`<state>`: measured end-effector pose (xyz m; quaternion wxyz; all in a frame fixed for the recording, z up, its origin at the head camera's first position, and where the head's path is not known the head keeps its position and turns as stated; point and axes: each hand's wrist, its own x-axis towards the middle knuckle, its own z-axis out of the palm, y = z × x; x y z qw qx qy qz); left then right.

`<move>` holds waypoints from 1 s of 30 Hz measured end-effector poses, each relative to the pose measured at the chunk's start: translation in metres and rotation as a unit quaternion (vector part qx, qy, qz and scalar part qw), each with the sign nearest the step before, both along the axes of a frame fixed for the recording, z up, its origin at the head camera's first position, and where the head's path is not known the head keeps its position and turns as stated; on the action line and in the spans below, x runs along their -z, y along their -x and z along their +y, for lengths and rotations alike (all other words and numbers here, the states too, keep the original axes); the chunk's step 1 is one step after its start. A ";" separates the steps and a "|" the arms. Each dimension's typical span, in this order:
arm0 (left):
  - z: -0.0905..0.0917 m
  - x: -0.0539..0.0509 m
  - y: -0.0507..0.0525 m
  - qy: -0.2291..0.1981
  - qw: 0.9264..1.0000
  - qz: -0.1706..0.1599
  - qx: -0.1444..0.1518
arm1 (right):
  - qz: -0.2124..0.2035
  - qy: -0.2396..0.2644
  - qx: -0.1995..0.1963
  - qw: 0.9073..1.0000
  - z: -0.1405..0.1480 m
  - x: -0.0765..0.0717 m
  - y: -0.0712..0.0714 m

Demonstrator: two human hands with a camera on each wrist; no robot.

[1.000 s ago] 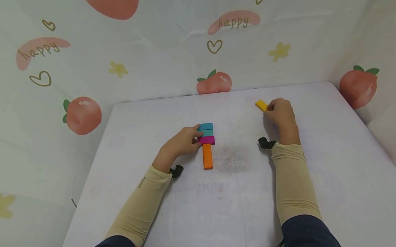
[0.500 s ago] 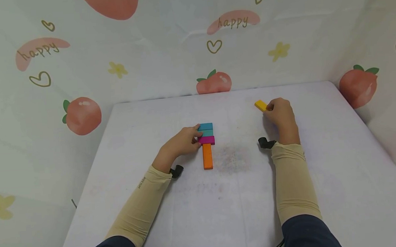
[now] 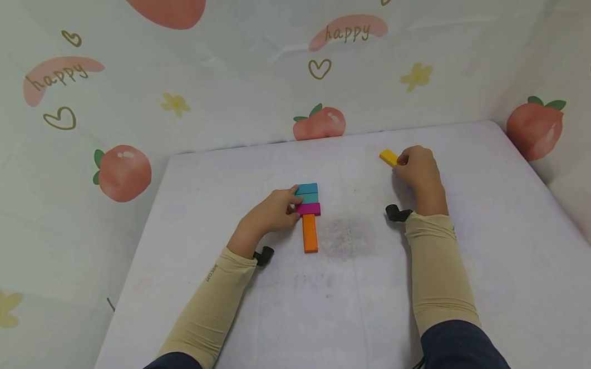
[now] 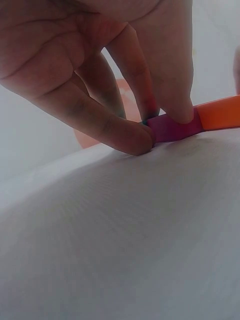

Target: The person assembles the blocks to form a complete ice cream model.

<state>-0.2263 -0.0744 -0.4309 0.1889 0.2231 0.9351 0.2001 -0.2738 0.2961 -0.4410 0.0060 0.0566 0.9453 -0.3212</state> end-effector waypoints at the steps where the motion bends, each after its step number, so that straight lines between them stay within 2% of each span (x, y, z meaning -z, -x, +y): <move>1: 0.000 0.000 0.000 0.000 1.000 0.000 0.001 | -0.001 0.000 0.000 1.000 0.000 0.000 0.000; 9: 0.000 -0.001 0.000 -0.003 1.000 -0.001 0.004 | -0.012 -0.002 0.004 1.000 0.001 0.002 0.002; 30: 0.000 0.000 0.001 -0.005 1.000 -0.001 0.000 | -0.003 -0.004 -0.009 1.000 -0.003 0.000 0.003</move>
